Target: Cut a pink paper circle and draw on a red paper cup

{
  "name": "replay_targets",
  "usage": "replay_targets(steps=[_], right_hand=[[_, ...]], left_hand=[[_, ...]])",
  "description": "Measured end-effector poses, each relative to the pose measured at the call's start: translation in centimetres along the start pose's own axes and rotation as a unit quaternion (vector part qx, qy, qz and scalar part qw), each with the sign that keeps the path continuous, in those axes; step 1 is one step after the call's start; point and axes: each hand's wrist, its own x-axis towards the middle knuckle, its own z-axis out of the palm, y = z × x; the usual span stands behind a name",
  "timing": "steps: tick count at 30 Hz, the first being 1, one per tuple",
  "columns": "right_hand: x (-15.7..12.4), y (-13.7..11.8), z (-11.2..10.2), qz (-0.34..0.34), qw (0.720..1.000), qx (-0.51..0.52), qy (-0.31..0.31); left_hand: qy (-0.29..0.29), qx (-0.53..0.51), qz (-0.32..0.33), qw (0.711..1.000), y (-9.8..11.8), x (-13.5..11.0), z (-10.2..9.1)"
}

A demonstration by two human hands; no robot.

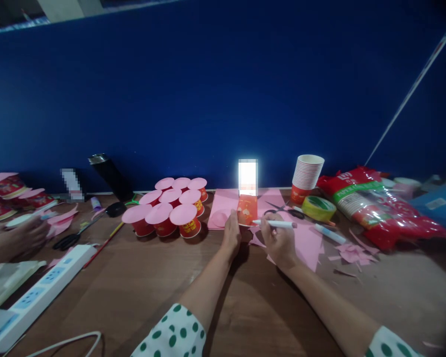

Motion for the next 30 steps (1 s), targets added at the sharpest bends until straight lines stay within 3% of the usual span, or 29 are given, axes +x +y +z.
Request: replay_targets(steps=[7,14,30], right_hand=[[0.0,-0.1,0.0,-0.003,1.000,0.014,-0.004],[-0.1,-0.2,0.0,-0.004,1.000,0.005,-0.015],[-0.1,0.1,0.1,-0.007,1.000,-0.005,0.021]], left_hand=[[0.013,-0.003,0.021,1.000,0.9,-0.2,0.3],[-0.002,-0.050,-0.008,0.999,1.9,-0.8,1.0],[-0.058,-0.098,-0.023,0.993,-0.9,0.4,0.3]])
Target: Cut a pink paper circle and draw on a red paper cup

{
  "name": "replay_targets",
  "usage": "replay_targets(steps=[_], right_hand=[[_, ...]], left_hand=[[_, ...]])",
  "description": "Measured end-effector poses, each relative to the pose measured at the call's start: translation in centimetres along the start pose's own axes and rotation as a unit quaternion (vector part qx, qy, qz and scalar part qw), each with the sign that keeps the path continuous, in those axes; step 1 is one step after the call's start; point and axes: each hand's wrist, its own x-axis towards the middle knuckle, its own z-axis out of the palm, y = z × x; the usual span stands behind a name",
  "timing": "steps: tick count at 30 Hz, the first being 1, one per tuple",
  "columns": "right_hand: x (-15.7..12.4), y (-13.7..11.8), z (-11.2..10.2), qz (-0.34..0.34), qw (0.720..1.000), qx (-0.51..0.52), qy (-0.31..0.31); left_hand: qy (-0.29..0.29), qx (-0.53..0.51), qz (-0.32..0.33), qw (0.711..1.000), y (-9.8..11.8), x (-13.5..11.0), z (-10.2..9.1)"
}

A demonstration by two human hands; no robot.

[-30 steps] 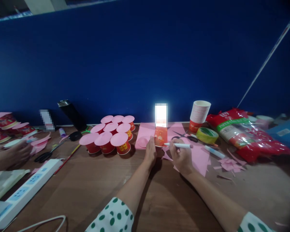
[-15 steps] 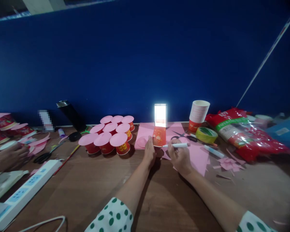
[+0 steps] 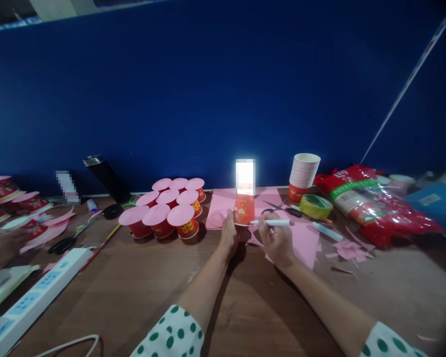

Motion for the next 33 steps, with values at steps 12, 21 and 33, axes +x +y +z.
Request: replay_targets(steps=[12,21,33], right_hand=[[0.04,-0.08,0.02,0.009,1.000,0.006,-0.006],[0.15,-0.44,-0.18,0.005,1.000,0.012,-0.027],[0.12,-0.49,-0.08,0.002,1.000,0.007,-0.014]], left_hand=[[-0.009,-0.046,-0.013,0.999,-0.30,0.16,-0.05],[0.019,-0.089,-0.048,0.995,-0.35,0.28,-0.43],[-0.026,-0.088,-0.027,0.995,-0.28,0.14,-0.42]])
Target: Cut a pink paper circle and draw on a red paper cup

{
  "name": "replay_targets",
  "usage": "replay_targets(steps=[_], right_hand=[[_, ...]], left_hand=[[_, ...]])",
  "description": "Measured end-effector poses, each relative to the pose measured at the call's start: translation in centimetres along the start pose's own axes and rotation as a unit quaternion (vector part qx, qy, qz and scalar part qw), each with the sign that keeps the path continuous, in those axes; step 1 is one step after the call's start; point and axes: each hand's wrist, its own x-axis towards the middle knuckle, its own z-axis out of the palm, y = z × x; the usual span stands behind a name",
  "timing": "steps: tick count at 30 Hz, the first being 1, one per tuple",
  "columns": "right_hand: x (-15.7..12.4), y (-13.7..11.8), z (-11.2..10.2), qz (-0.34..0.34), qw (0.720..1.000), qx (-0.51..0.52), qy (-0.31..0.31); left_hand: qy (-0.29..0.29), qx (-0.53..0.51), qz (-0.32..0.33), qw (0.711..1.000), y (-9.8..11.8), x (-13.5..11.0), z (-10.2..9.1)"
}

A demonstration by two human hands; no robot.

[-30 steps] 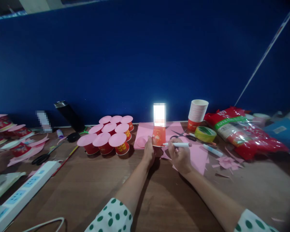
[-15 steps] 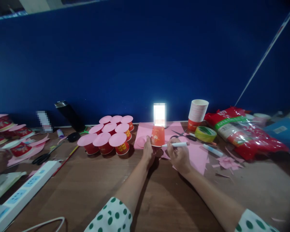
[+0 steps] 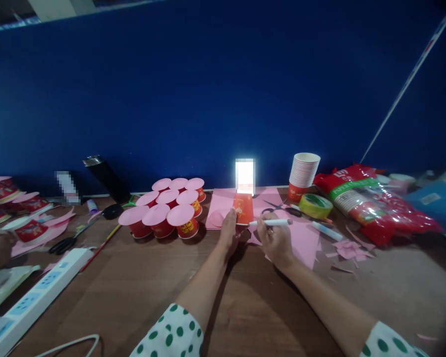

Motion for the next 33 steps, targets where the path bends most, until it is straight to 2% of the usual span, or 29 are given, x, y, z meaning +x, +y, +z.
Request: replay_targets(steps=[19,27,33], right_hand=[[0.04,0.31,-0.18,0.013,1.000,0.009,0.015],[0.14,-0.01,-0.32,0.008,1.000,0.012,-0.009],[0.12,-0.09,-0.30,0.005,1.000,0.012,-0.003]], left_hand=[[-0.018,-0.004,-0.013,1.000,-0.01,0.08,-0.02],[0.023,-0.020,-0.023,0.999,0.33,-0.19,0.37],[0.009,-0.032,-0.021,0.999,0.15,-0.21,-0.05]])
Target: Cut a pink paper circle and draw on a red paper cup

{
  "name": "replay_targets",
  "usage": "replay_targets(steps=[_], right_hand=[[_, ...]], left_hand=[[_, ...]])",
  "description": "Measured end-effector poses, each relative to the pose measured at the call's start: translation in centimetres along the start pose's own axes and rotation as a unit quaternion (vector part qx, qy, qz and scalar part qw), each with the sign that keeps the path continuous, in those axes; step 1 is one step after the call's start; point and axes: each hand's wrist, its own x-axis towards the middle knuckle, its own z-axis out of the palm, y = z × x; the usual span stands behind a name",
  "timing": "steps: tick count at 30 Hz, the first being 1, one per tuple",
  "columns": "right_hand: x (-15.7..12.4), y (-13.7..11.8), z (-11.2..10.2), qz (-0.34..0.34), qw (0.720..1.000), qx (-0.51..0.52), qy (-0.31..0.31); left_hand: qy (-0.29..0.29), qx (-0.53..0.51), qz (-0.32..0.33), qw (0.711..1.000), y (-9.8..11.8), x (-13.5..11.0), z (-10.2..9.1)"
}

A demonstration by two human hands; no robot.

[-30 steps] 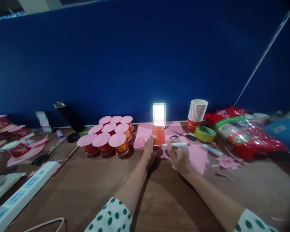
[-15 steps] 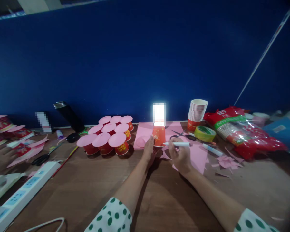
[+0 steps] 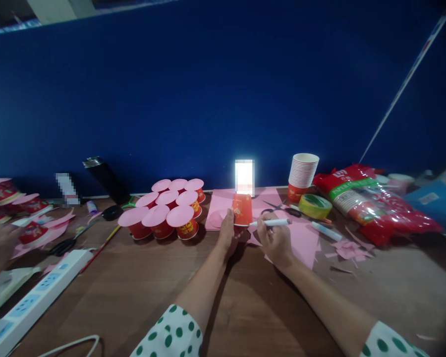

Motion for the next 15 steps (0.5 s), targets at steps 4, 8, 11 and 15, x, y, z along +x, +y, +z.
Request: replay_targets(steps=[4,8,11,15], right_hand=[[-0.07,-0.06,0.07,-0.003,1.000,-0.006,0.001],[-0.12,-0.09,0.14,-0.005,1.000,-0.016,-0.001],[-0.14,-0.01,0.23,-0.007,1.000,-0.023,0.000],[-0.16,0.15,0.29,-0.012,1.000,-0.020,0.012]], left_hand=[[-0.007,0.032,-0.004,0.999,0.00,-0.01,-0.41],[-0.012,0.062,-0.004,0.998,-0.19,0.31,-0.86],[-0.011,0.060,-0.008,0.998,-0.36,0.53,-1.02],[-0.017,0.057,-0.009,0.998,-0.22,0.40,-0.85]])
